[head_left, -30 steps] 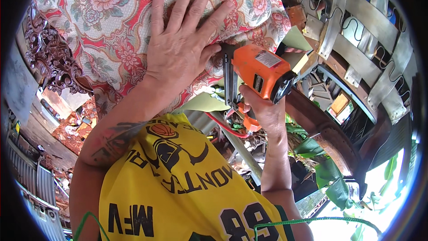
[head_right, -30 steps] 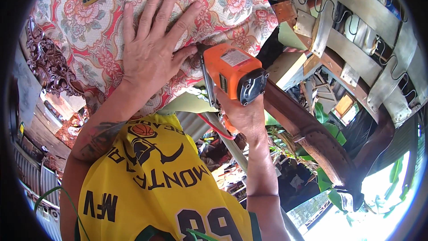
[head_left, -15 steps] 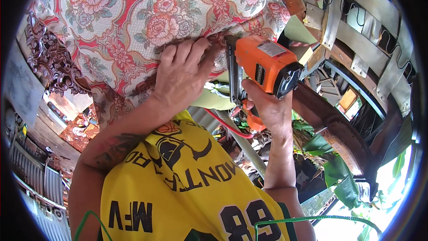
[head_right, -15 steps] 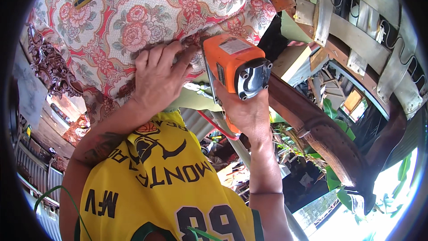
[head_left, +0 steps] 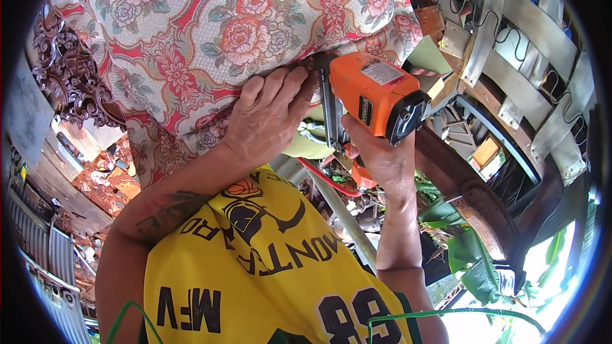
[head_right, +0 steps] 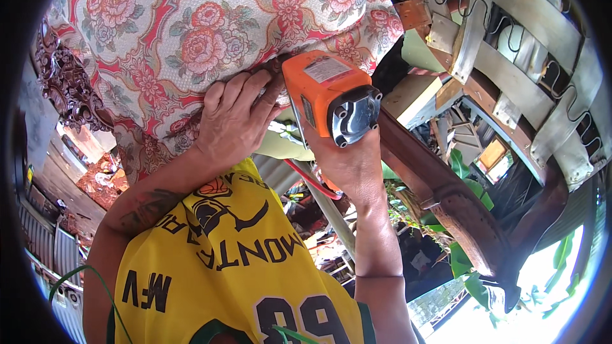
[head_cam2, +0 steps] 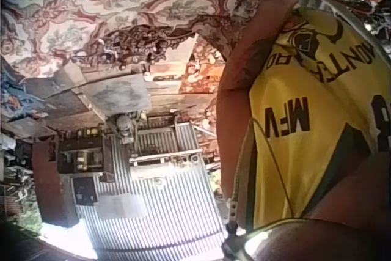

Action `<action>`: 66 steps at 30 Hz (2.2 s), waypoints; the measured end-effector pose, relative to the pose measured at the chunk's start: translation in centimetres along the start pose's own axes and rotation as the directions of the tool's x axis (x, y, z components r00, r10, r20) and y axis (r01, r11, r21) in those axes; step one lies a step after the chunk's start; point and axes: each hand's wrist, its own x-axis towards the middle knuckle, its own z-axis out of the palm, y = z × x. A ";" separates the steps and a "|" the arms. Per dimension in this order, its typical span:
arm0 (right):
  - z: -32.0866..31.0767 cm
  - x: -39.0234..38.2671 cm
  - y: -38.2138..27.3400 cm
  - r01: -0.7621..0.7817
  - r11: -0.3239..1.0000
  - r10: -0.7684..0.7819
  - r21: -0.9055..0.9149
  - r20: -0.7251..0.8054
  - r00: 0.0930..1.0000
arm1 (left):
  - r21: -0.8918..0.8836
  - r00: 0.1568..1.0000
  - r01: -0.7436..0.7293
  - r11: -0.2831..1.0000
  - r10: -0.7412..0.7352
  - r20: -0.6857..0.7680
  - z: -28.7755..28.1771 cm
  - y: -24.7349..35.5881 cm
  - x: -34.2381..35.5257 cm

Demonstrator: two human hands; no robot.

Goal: The person uses a pry tool and shears to remove old fabric and staples from a chair seat, then uses a pneumatic staple gun to attach new floral fabric to the seat frame.

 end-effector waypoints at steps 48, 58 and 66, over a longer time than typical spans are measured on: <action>-0.4 0.4 -4.2 -0.311 0.926 0.335 -0.214 0.083 0.939 | -0.099 0.982 0.062 0.993 -0.079 -0.169 -5.2 -4.8 4.8; 0.3 -0.7 -0.8 -0.104 0.994 0.108 -0.042 0.078 0.991 | 0.021 0.997 -0.071 0.997 0.072 -0.025 -4.7 -3.5 11.0; 0.6 -0.9 0.0 -0.113 0.993 0.116 -0.037 0.120 0.986 | 0.105 0.990 -0.123 0.987 0.114 0.087 -4.2 -3.6 12.5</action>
